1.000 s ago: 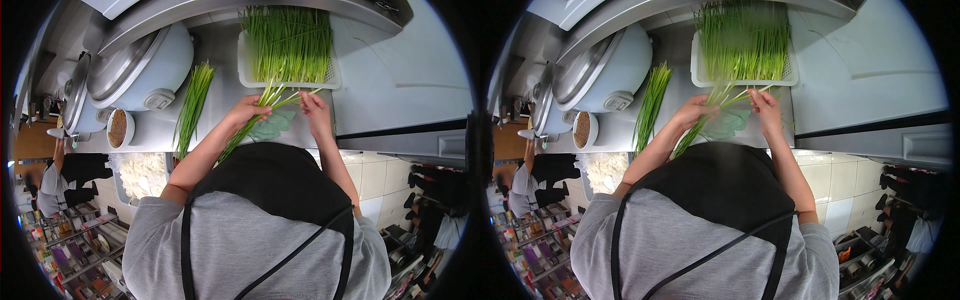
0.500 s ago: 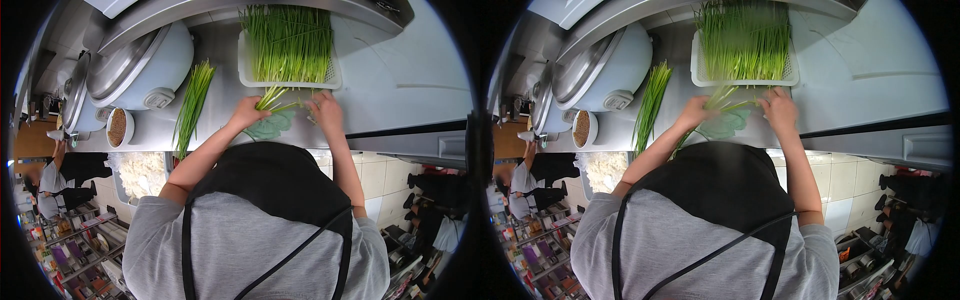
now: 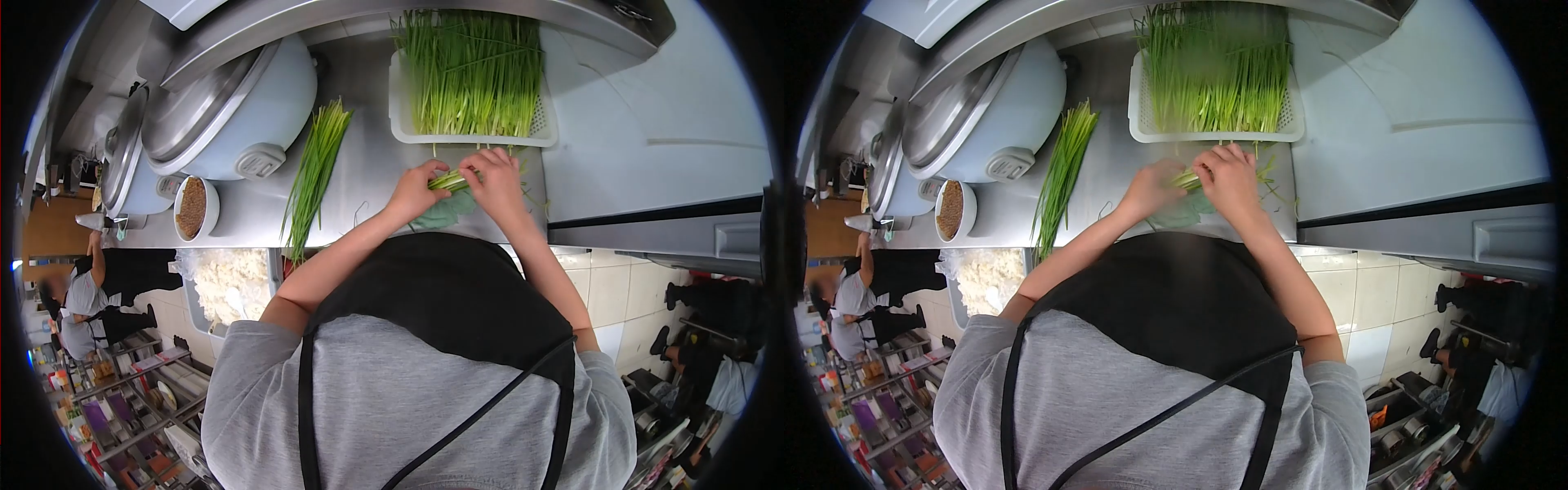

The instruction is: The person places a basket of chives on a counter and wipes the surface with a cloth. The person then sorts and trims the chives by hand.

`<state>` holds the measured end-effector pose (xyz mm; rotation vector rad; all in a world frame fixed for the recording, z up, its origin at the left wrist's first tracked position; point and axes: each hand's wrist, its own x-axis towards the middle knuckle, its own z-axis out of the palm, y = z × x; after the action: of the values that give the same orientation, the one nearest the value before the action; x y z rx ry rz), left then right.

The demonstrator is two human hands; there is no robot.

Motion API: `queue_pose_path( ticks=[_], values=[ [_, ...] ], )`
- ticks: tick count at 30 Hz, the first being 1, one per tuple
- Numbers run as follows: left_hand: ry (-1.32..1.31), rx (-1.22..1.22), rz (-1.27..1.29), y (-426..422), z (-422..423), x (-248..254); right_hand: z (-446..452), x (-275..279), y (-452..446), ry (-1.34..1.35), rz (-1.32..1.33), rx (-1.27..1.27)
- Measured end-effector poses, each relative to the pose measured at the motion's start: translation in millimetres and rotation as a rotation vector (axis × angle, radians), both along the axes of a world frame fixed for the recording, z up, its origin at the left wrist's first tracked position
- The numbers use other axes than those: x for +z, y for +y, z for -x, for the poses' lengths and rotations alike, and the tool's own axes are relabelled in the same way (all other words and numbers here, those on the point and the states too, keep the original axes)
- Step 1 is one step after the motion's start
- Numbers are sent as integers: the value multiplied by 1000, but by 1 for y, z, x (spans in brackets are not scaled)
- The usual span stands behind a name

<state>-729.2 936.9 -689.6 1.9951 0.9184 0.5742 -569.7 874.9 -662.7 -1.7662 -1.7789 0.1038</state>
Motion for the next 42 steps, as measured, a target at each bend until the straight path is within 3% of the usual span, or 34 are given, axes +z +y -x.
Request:
queue_pose_path(
  ticks=[2,9,13,15,18,22,26,30,31,37,39,40,42],
  values=[
    [27,22,17,-4,-2,1,3,3,1,-1,111,-40],
    [201,-16,-352,-13,-7,2,7,-5,6,22,463,-150],
    [251,-51,-670,-12,-3,-3,0,-32,8,145,330,-149],
    [247,-58,-699,-12,-2,-1,-5,-38,11,263,472,-89],
    [242,-68,-733,-11,-1,0,-8,-34,13,222,580,-90],
    [219,-66,-745,-15,0,0,-14,-45,15,356,587,-26],
    [215,-69,-670,-15,-2,-5,-15,-50,15,555,416,71],
    [222,-7,-352,-15,-4,3,-19,-44,17,666,217,4],
    [252,17,-212,-16,-4,6,-21,-39,16,666,216,3],
    [64,-72,-25,2,3,-12,-54,-16,3,859,227,-36],
    [33,-80,46,9,5,-12,-57,-2,-11,269,326,-172],
    [4,-88,119,11,6,-12,-54,3,-16,269,326,-173],
    [-14,-84,182,14,6,-12,-44,13,-20,-205,202,-320]
  ],
)
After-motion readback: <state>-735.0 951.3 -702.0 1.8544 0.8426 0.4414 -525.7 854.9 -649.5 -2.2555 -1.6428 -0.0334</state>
